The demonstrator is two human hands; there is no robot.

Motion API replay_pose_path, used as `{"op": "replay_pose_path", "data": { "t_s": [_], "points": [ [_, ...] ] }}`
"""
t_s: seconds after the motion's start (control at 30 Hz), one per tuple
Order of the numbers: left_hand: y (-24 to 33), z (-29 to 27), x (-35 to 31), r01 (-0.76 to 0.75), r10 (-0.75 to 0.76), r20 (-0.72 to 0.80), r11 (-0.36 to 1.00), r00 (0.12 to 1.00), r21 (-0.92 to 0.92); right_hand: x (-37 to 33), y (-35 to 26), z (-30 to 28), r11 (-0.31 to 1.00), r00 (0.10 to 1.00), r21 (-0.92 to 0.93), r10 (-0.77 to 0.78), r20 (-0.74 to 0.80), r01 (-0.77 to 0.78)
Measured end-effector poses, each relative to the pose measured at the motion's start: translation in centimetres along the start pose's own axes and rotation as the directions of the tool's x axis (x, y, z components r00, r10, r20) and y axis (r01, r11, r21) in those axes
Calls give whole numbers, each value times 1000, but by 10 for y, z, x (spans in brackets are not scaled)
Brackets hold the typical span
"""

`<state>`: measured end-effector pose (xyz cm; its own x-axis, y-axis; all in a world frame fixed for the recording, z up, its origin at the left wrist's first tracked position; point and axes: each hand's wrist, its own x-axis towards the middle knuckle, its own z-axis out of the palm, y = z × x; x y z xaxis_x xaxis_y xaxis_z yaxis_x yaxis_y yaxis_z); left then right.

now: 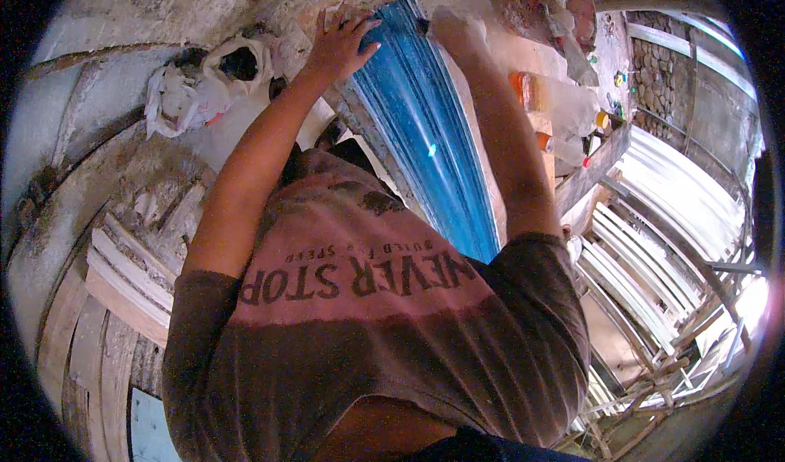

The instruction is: The person paints a long blue wooden molding with a brush, repeatedly dipping the brush into a container of paint and applying it along the length of the piece. The person also briefly handles a white molding nearby.

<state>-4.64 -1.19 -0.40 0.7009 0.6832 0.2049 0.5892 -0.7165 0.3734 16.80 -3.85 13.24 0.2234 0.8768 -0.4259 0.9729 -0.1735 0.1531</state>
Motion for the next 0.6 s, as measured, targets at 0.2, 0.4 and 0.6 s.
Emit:
{"op": "replay_pose_path", "data": {
  "t_s": [0.2,0.4,0.6],
  "points": [
    [5,-1,-2,8,-8,29,1000,1000,18,-60,8,22,969,963,244,30,-266,38],
    [2,5,-2,-8,7,-28,999,1000,-48,-126,-6,93,815,954,576,214,-212,-55],
    [6,1,1,1,-2,-41,999,999,-35,-123,-6,141,621,922,783,282,-267,37]
  ]
}}
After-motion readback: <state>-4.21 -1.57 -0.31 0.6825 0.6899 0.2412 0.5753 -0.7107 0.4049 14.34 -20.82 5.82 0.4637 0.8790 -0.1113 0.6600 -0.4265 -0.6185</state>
